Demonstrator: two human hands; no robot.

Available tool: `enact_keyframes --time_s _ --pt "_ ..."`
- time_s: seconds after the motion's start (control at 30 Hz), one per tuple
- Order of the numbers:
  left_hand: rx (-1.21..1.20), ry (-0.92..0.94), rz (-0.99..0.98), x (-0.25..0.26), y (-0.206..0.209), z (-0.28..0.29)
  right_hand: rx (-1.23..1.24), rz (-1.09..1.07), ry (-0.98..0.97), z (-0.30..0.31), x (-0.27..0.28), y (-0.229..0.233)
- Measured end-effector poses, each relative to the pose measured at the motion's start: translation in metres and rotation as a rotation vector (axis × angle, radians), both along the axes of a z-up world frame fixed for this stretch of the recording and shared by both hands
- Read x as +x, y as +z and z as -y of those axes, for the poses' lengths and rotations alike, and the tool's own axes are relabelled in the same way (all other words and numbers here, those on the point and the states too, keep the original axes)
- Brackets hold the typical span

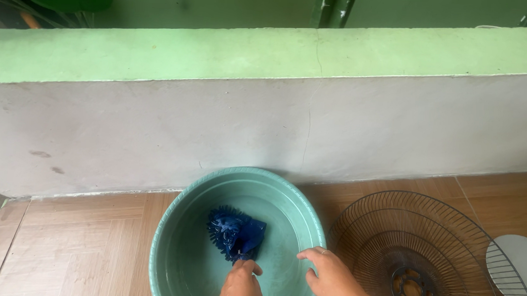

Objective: The person disassembles a standing electric fan by removing the front grille, the fan blades, and the rear grille. The parts are placed on the floor next to a basin of water.

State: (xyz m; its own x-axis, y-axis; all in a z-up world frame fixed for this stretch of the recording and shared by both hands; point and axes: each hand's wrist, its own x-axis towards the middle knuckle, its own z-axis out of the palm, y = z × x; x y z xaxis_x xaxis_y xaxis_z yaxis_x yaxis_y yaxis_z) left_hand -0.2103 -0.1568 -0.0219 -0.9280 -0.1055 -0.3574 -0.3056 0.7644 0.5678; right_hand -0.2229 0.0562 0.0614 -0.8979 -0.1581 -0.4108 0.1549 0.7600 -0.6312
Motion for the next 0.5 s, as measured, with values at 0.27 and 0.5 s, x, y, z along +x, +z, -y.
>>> enact_keyframes --time_s 0.27,0.5 --pt "-0.064 0.037 0.104 0.005 -0.007 0.007 -0.059 -0.12 -0.02 -0.003 0.01 -0.012" --pt "-0.075 -0.092 0.005 -0.018 0.045 -0.038 -0.058 -0.273 -0.092 -0.034 0.013 0.022"
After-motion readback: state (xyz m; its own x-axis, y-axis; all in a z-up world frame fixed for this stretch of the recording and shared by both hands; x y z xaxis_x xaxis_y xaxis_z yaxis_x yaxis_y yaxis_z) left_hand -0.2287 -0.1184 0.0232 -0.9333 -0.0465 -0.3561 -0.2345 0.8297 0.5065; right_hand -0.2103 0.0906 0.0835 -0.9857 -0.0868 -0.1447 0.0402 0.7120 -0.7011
